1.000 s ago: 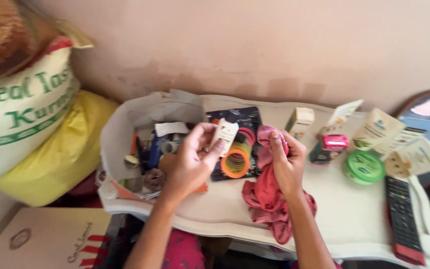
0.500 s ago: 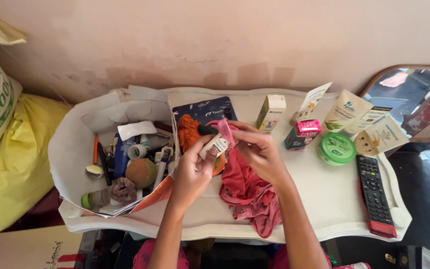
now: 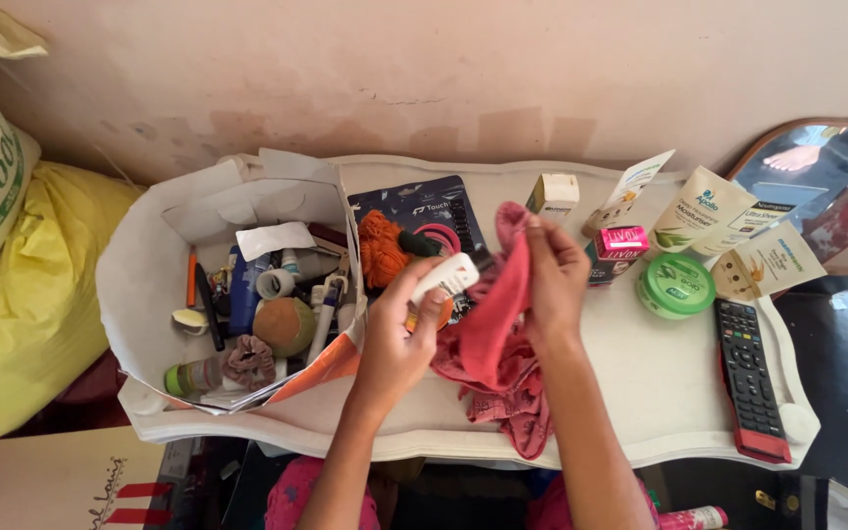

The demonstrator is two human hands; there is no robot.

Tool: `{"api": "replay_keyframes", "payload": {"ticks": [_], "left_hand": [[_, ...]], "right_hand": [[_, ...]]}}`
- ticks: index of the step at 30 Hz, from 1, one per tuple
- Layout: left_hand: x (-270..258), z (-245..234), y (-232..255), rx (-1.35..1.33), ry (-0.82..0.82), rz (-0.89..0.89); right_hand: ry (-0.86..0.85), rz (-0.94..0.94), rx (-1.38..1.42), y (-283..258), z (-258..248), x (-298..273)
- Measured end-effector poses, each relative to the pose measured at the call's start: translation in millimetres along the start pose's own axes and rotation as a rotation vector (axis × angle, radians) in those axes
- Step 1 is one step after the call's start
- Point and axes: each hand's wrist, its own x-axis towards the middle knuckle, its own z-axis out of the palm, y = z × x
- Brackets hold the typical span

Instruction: The person sits on the floor and wipes various small items with a pink cloth. They handle a packaged neckband, a small box, a wristwatch, a white tube, and a blue bottle, wiping each with the cloth and placing them on a low white table.

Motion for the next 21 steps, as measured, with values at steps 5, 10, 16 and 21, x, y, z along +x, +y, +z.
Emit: {"api": "replay_keyframes", "payload": {"ticks": [5,10,16,21], "left_hand": [[-1.3,1.4,-22.1,-0.293,-0.034,-0.061],[0.6,4.3,-39.0,-0.434,-0.045,-0.173],[0.3,2.9,-47.0,-0.447,-0.1,-0.154],[-0.1,10.4,-50.1,-0.488,-0.135,-0.203]], "right_hand": [[-0.063,-0.159,0.083,-3.0,-6.1,-1.3],[-0.471,-0.49,-0.184,11.4,5.8,-14.9],[-0.445,0.095,0.292,8.2,9.5,-18.8],[-0.288,0.085,0.314,7.9,7.6,-19.0]]}}
